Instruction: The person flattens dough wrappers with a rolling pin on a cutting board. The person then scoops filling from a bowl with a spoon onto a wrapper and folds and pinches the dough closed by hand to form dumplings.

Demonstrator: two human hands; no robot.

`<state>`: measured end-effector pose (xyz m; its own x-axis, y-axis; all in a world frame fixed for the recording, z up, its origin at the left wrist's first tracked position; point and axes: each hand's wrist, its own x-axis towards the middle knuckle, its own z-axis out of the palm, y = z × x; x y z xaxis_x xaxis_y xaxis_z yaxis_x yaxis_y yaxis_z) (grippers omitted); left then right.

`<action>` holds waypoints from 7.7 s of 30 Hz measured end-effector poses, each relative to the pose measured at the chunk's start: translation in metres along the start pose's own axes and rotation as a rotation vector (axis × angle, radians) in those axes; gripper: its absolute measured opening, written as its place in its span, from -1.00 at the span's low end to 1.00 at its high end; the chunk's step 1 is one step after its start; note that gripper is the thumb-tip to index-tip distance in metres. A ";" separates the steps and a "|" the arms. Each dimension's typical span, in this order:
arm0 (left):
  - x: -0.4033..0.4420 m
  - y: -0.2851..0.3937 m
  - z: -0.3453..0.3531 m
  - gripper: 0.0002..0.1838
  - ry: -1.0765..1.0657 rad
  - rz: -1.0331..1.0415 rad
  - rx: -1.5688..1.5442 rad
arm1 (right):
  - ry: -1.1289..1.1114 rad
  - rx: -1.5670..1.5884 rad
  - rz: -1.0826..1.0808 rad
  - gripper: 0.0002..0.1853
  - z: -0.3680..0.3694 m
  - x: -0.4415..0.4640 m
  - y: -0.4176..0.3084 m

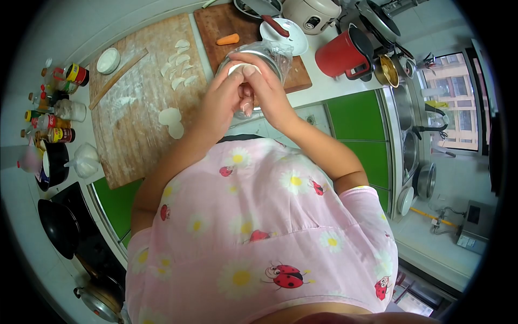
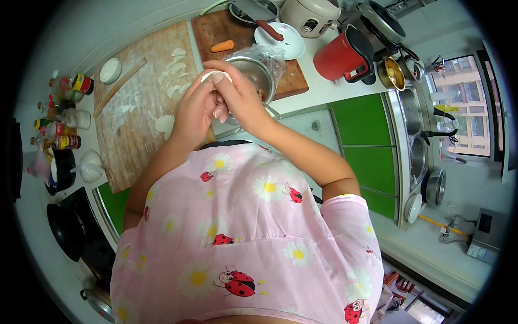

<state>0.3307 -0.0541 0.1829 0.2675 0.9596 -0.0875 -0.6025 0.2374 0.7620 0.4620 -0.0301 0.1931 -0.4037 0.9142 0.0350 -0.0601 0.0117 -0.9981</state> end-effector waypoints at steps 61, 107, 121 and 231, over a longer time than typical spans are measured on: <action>0.033 -0.093 -0.217 -0.75 0.490 0.479 1.710 | 0.079 -1.054 0.336 -0.43 -0.096 -0.061 0.075; -0.020 -0.011 -0.290 -0.73 0.542 -0.239 0.281 | -0.010 -1.203 -0.079 -0.78 -0.079 0.007 0.117; 0.006 -0.095 -0.144 -0.70 0.182 -0.285 -0.202 | -0.164 -1.260 -0.145 -0.84 -0.087 -0.007 0.098; 0.001 -0.107 -0.144 -0.62 0.205 -0.029 0.196 | 0.116 0.110 0.687 -0.73 -0.119 -0.032 0.081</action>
<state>0.2874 -0.0571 0.0093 0.1126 0.9682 -0.2236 -0.4343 0.2503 0.8653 0.5786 -0.0104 0.1050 -0.2835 0.7376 -0.6129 0.0788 -0.6190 -0.7814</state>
